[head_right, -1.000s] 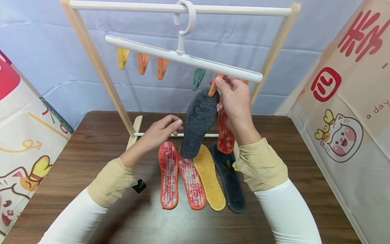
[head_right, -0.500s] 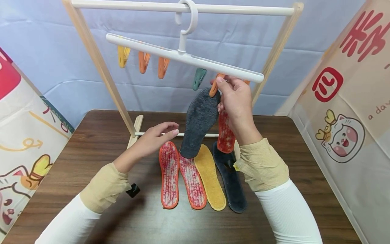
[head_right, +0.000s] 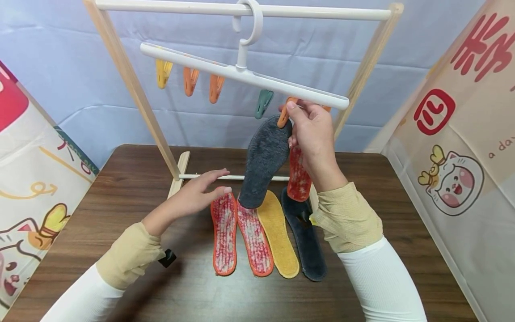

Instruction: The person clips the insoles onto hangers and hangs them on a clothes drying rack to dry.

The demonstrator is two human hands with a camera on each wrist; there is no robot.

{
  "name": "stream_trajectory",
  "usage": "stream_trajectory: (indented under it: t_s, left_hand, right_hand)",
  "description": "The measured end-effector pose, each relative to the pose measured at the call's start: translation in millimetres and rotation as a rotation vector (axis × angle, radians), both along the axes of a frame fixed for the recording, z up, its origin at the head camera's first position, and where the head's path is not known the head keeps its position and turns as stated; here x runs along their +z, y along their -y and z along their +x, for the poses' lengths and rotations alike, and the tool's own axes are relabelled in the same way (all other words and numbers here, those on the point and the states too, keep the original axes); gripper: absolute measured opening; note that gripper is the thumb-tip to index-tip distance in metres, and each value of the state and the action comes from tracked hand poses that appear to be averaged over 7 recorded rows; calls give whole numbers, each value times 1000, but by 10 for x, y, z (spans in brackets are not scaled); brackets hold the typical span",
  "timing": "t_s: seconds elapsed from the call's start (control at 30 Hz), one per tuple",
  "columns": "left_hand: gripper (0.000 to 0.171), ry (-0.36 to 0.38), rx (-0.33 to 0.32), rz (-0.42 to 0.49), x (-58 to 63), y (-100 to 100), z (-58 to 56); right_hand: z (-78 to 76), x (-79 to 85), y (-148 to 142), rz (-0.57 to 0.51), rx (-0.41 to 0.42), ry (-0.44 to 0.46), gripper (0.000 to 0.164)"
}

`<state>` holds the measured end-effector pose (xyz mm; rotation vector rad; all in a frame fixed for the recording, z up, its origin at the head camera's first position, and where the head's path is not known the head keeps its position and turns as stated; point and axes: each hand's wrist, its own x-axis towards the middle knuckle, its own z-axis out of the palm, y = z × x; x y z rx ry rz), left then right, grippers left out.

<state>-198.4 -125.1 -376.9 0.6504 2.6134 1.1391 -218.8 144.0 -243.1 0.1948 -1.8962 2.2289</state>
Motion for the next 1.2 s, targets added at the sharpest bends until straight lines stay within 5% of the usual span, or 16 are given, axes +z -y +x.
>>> stream_trajectory:
  t_s: [0.43,1.2]
  left_hand:
    - [65,-105,-7,-132,-188,48,61]
    - [67,-132,-33,-289,-417,121,99]
  right_hand:
    - [-11,-13,3,11,-12,9,26]
    - [-14,-16,1,32,-20,6,27]
